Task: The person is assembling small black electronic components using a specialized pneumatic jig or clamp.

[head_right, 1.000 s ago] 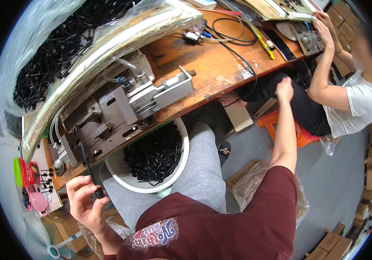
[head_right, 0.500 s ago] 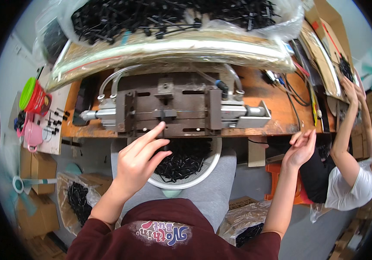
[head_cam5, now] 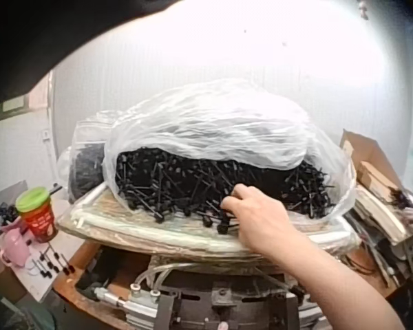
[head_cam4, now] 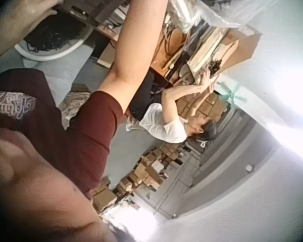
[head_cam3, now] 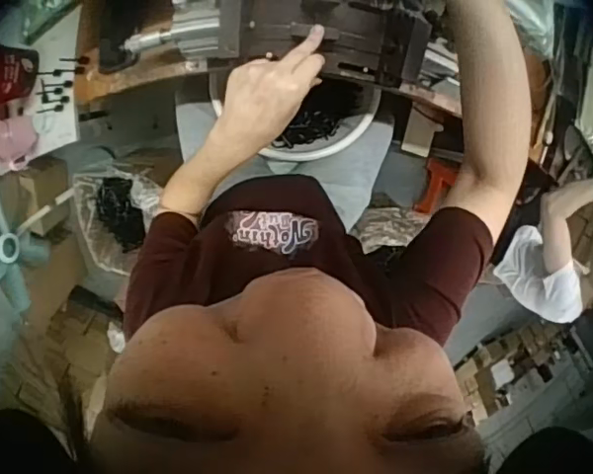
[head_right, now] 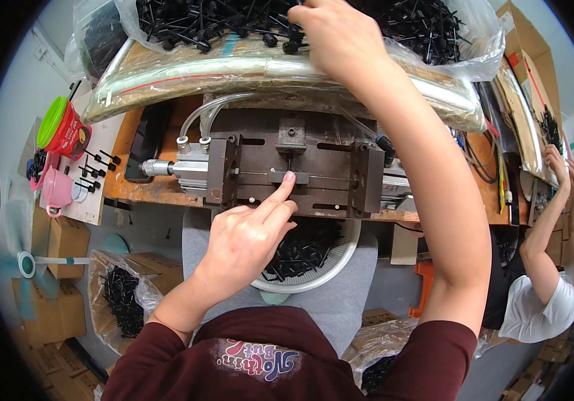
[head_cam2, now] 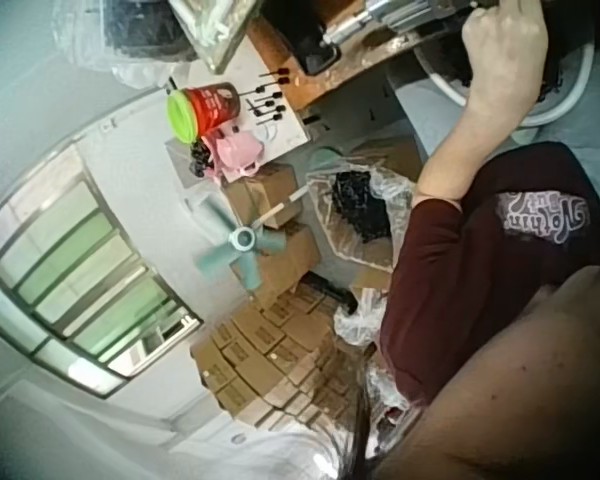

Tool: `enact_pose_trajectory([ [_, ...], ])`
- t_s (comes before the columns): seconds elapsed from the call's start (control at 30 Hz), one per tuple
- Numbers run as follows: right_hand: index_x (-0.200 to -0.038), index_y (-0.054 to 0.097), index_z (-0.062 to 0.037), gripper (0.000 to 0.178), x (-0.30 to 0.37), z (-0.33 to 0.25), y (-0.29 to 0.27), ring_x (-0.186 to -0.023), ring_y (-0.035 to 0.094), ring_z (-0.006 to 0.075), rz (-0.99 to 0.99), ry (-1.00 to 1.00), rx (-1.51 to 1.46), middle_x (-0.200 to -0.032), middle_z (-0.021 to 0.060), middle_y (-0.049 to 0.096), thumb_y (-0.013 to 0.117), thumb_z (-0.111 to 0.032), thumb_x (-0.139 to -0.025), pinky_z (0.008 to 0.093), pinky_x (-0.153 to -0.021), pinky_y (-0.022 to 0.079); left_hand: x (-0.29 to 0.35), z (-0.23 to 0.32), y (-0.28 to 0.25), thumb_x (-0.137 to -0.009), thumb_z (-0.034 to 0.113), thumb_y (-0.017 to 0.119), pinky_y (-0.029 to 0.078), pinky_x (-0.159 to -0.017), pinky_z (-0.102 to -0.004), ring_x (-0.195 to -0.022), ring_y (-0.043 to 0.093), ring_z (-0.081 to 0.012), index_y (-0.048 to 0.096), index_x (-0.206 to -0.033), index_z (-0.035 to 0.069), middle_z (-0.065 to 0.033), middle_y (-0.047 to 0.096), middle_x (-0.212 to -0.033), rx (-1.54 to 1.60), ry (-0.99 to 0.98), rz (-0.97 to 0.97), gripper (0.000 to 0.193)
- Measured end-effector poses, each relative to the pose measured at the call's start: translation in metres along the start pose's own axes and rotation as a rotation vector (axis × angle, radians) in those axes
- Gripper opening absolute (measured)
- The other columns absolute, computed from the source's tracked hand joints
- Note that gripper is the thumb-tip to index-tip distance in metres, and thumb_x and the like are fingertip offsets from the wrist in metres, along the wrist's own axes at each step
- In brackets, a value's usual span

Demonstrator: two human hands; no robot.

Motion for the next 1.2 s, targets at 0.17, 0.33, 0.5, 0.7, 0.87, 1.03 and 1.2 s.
enact_pose_trajectory([
  [0.17, -0.111, 0.064, -0.0085, 0.041, -0.024, -0.005, 0.038, -0.097, 0.063, 0.0296, -0.375, -0.015, 0.076, -0.104, 0.0079, 0.059, 0.060, 0.007, -0.073, 0.0405, -0.082, 0.052, -0.001, -0.004, 0.001, -0.072, 0.011, 0.076, 0.050, -0.051, -0.0299, -0.053, 0.062, -0.0239, 0.061, -0.090, 0.005, -0.0148, 0.064, -0.122, 0.016, -0.006, -0.027, 0.024],
  [0.33, -0.103, 0.064, -0.0050, 0.032, -0.012, 0.000, 0.021, -0.087, 0.064, 0.0269, -0.196, -0.125, -0.057, -0.095, 0.0082, 0.058, 0.064, 0.004, -0.073, 0.0372, -0.073, 0.053, -0.002, -0.005, 0.002, -0.073, 0.011, 0.076, 0.051, -0.050, -0.0304, -0.052, 0.062, -0.0245, 0.061, -0.089, 0.005, -0.0150, 0.064, -0.123, 0.040, -0.021, -0.039, 0.023],
  [0.5, -0.104, 0.064, -0.0043, 0.027, 0.008, 0.023, -0.016, -0.075, 0.061, 0.0143, -0.016, 0.027, -0.402, -0.090, 0.0045, 0.061, 0.071, -0.002, -0.078, 0.0270, -0.070, 0.050, 0.000, -0.009, 0.002, -0.074, 0.010, 0.075, 0.052, -0.052, -0.0317, -0.054, 0.064, -0.0260, 0.061, -0.089, 0.004, -0.0158, 0.062, -0.125, 0.080, -0.046, -0.043, 0.022],
  [0.7, -0.119, 0.064, -0.0005, 0.031, 0.046, 0.083, -0.025, -0.090, 0.067, 0.0135, -0.040, 0.519, -0.993, -0.095, 0.0091, 0.069, 0.066, -0.012, -0.090, 0.0268, -0.088, 0.053, 0.003, -0.009, 0.001, -0.076, 0.011, 0.075, 0.054, -0.056, -0.0332, -0.061, 0.066, -0.0282, 0.060, -0.090, 0.004, -0.0170, 0.061, -0.125, 0.203, -0.034, -0.042, 0.021],
  [0.87, -0.120, 0.061, 0.0051, 0.031, 0.087, 0.063, -0.049, -0.093, 0.068, 0.0167, 0.159, 0.688, -1.260, -0.096, 0.0115, 0.068, 0.064, -0.008, -0.091, 0.0273, -0.087, 0.054, 0.019, -0.002, -0.019, -0.074, 0.015, 0.081, 0.054, -0.057, -0.0278, -0.060, 0.068, -0.0194, 0.066, -0.098, 0.003, -0.0165, 0.062, -0.126, 0.499, -0.039, -0.106, 0.031],
  [1.03, -0.120, 0.058, 0.0066, 0.033, 0.136, 0.005, -0.062, -0.087, 0.069, 0.0179, 0.249, 0.741, -1.532, -0.099, 0.0151, 0.068, 0.063, -0.004, -0.090, 0.0287, -0.078, 0.058, 0.011, -0.019, -0.061, -0.076, -0.002, 0.076, 0.056, -0.068, -0.0239, -0.076, 0.067, -0.0146, 0.064, -0.117, -0.002, -0.0177, 0.064, -0.120, 0.654, -0.120, 0.310, 0.043],
  [1.2, -0.111, 0.059, 0.0080, 0.033, 0.187, -0.061, -0.045, -0.068, 0.070, 0.0221, 0.083, 0.767, -1.973, -0.096, 0.0234, 0.067, 0.067, 0.002, -0.080, 0.0304, -0.062, 0.059, 0.006, -0.037, -0.061, -0.088, -0.001, 0.063, 0.052, -0.092, -0.0325, -0.118, 0.057, -0.0242, 0.054, -0.130, -0.005, -0.0181, 0.054, -0.134, 0.769, -0.212, 0.323, 0.043],
])
Point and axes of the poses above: each hand's wrist, its own x-axis away from the middle knuckle, its own y-axis out of the palm, z = x × y, the point moved 8 cm from there along -x, towards the middle knuckle
